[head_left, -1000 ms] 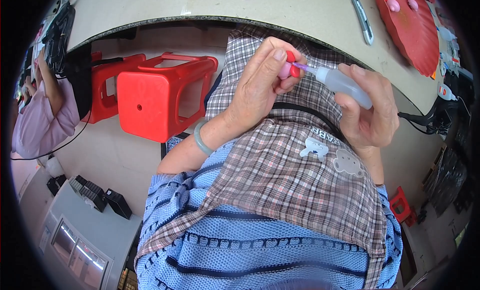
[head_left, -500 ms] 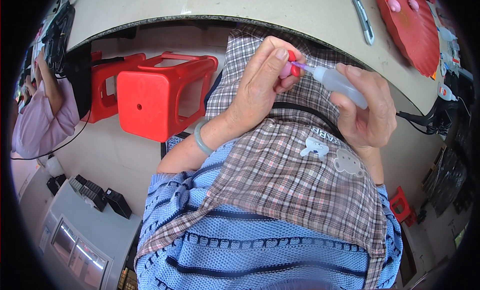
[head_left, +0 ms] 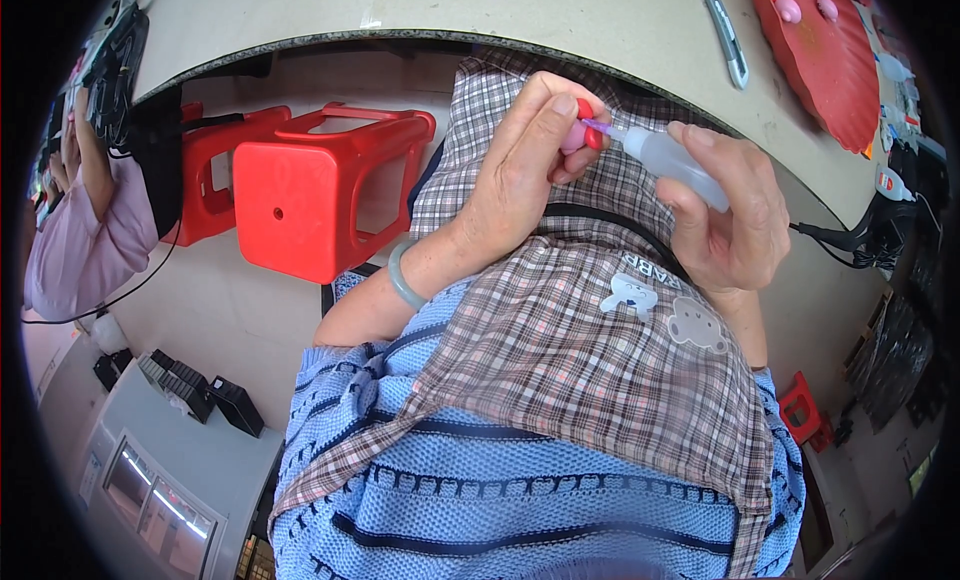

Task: The person assembles small pink plastic toy pigs by gluing plastic eyes and decorative bows onto them with a glue bottle.

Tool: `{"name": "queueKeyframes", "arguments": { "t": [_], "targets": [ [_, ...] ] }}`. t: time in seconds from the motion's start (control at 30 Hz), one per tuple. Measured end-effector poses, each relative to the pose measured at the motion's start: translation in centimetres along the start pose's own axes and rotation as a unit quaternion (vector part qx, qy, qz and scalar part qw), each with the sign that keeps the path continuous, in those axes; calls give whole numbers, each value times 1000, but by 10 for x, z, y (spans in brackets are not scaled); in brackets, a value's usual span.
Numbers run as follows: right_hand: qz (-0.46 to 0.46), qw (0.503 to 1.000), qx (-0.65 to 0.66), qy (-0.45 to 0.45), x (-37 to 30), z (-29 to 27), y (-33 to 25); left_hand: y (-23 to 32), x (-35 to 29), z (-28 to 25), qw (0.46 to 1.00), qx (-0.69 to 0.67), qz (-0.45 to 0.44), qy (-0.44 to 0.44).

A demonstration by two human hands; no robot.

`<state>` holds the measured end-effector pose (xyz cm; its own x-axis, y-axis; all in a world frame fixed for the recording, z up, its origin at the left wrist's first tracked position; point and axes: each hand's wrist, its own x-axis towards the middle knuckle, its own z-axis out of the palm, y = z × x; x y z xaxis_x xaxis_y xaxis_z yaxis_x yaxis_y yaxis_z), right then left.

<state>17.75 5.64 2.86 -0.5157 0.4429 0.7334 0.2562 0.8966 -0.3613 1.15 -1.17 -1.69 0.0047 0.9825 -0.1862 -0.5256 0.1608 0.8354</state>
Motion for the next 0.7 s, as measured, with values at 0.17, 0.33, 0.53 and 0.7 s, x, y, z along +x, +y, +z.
{"name": "queueKeyframes", "arguments": {
  "t": [0.17, 0.33, 0.53, 0.7],
  "targets": [
    [2, 1000, 3, -7, 1, 0, -1, -1, 1, -3, 999, -39, -16, 4],
    [18, 1000, 4, -7, -1, -1, -1, 1, 1, -3, 997, -72, -10, -14],
    [45, 999, 12, 1, -3, -3, -1, 3, 2, -3, 996, -81, 17, -33],
    [74, 995, 55, 32, -6, -10, 2, 6, 6, -7, 996, -87, 11, 5]
  ]
}}
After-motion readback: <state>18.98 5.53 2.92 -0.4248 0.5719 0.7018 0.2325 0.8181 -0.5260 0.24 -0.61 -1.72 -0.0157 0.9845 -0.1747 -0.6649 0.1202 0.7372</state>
